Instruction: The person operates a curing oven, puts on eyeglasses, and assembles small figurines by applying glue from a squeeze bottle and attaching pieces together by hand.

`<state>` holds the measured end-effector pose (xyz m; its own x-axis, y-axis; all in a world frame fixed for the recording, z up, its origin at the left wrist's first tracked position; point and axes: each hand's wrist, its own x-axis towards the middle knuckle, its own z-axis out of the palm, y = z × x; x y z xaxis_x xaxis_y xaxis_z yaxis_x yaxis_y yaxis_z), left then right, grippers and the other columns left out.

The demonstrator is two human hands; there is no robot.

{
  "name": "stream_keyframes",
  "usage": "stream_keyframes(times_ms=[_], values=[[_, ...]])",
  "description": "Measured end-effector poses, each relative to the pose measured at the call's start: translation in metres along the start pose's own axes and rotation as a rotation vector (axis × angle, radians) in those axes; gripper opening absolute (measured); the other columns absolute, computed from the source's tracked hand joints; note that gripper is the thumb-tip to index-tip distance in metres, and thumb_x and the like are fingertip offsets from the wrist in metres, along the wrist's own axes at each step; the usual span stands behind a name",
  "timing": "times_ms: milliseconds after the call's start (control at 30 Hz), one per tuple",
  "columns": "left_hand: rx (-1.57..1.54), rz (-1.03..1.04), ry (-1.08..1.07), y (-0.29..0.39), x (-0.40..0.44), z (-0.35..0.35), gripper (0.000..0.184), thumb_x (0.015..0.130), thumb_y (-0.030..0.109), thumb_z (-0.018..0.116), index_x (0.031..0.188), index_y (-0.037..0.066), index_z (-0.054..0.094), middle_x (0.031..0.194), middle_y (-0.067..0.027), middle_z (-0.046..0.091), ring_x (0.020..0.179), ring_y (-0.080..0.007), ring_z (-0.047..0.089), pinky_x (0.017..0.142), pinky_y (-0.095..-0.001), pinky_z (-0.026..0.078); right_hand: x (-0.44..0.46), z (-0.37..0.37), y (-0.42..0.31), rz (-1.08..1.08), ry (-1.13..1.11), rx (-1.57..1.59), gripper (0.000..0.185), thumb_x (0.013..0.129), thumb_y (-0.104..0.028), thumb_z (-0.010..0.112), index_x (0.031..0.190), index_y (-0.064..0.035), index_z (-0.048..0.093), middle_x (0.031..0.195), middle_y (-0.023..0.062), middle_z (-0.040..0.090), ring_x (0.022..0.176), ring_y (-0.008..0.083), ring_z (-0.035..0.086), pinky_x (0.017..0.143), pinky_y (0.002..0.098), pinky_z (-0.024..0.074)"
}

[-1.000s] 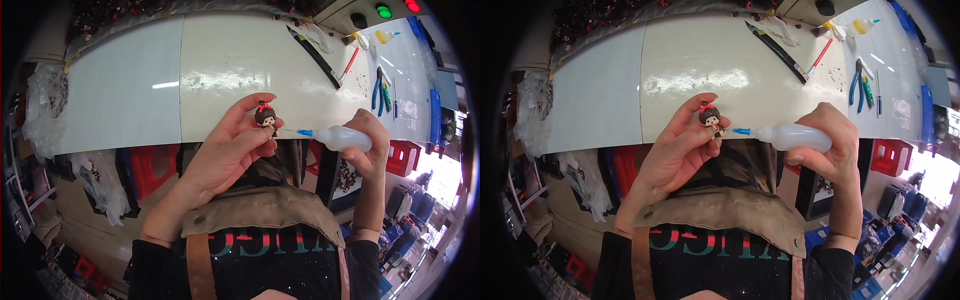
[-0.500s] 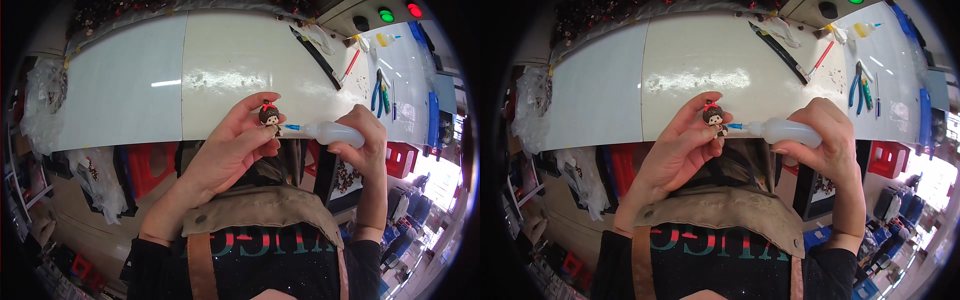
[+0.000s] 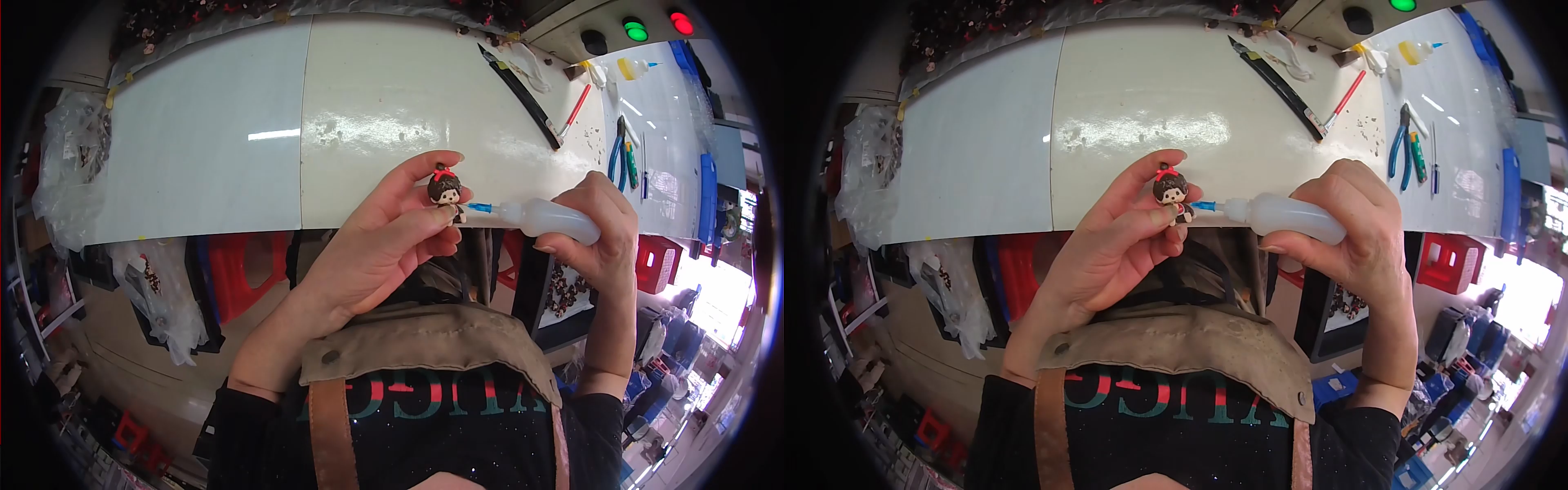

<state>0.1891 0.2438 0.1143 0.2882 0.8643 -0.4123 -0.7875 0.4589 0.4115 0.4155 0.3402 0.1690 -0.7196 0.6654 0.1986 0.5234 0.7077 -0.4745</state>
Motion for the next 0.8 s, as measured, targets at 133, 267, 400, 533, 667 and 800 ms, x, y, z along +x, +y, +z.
stream_keyframes(times_ms=[133, 267, 400, 533, 667, 800], values=[[0.0, -0.001, -0.01, 0.0, 0.0003, -0.0011, 0.052, 0.091, 0.0, 0.051, 0.139, 0.009, 0.036, 0.118, -0.0094, 0.051, 0.085, -0.0093, 0.055, 0.079, -0.0233, 0.049, 0.0009, 0.0002, -0.001, 0.007, 0.002, -0.004, 0.042, 0.06, -0.039, 0.082, 0.077, -0.0056, 0.063, 0.064, 0.0049, 0.051, 0.061, 0.0218, 0.052, 0.055, 0.0326, 0.0385], [-0.004, 0.0, -0.015, -0.0001, 0.0008, -0.0018, 0.051, 0.091, 0.001, 0.051, 0.139, 0.01, 0.036, 0.118, -0.0092, 0.051, 0.084, -0.0088, 0.055, 0.079, -0.0228, 0.049, 0.0014, 0.001, -0.0007, -0.003, 0.003, -0.002, 0.042, 0.06, -0.04, 0.082, 0.077, -0.0055, 0.063, 0.064, 0.0048, 0.051, 0.061, 0.0216, 0.052, 0.054, 0.0324, 0.0384], [-0.025, -0.013, -0.023, 0.0, 0.0015, -0.0027, 0.052, 0.091, 0.001, 0.051, 0.14, 0.009, 0.035, 0.118, -0.0097, 0.051, 0.082, -0.0086, 0.056, 0.076, -0.0222, 0.05, 0.0012, 0.0009, -0.0006, -0.009, 0.006, -0.007, 0.043, 0.06, -0.04, 0.082, 0.077, -0.0055, 0.063, 0.065, 0.0048, 0.051, 0.06, 0.0216, 0.052, 0.054, 0.0324, 0.0383], [-0.059, -0.018, -0.052, -0.0029, 0.0032, -0.0051, 0.053, 0.092, 0.001, 0.051, 0.141, 0.008, 0.033, 0.119, -0.0102, 0.051, 0.082, -0.0086, 0.057, 0.075, -0.0221, 0.051, 0.0002, -0.0012, -0.0023, 0.0, 0.005, -0.01, 0.043, 0.059, -0.04, 0.082, 0.076, -0.0055, 0.063, 0.064, 0.0048, 0.051, 0.06, 0.0216, 0.051, 0.053, 0.0326, 0.0381], [-0.059, -0.015, -0.063, -0.0043, 0.0026, -0.0039, 0.052, 0.092, 0.001, 0.05, 0.141, 0.008, 0.033, 0.119, -0.0106, 0.051, 0.083, -0.0083, 0.058, 0.075, -0.0222, 0.052, 0.0007, -0.0039, -0.0027, -0.017, 0.001, -0.021, 0.044, 0.059, -0.041, 0.082, 0.076, -0.0055, 0.062, 0.064, 0.0047, 0.05, 0.059, 0.0214, 0.051, 0.053, 0.0324, 0.0376], [-0.028, -0.007, -0.082, -0.0037, 0.0018, -0.0025, 0.052, 0.092, 0.001, 0.049, 0.141, 0.008, 0.033, 0.12, -0.0104, 0.051, 0.083, -0.0081, 0.058, 0.076, -0.0218, 0.052, 0.0014, -0.0078, -0.0045, -0.032, -0.003, -0.041, 0.044, 0.059, -0.042, 0.082, 0.076, -0.0057, 0.062, 0.064, 0.0044, 0.049, 0.059, 0.021, 0.051, 0.052, 0.0322, 0.037]])
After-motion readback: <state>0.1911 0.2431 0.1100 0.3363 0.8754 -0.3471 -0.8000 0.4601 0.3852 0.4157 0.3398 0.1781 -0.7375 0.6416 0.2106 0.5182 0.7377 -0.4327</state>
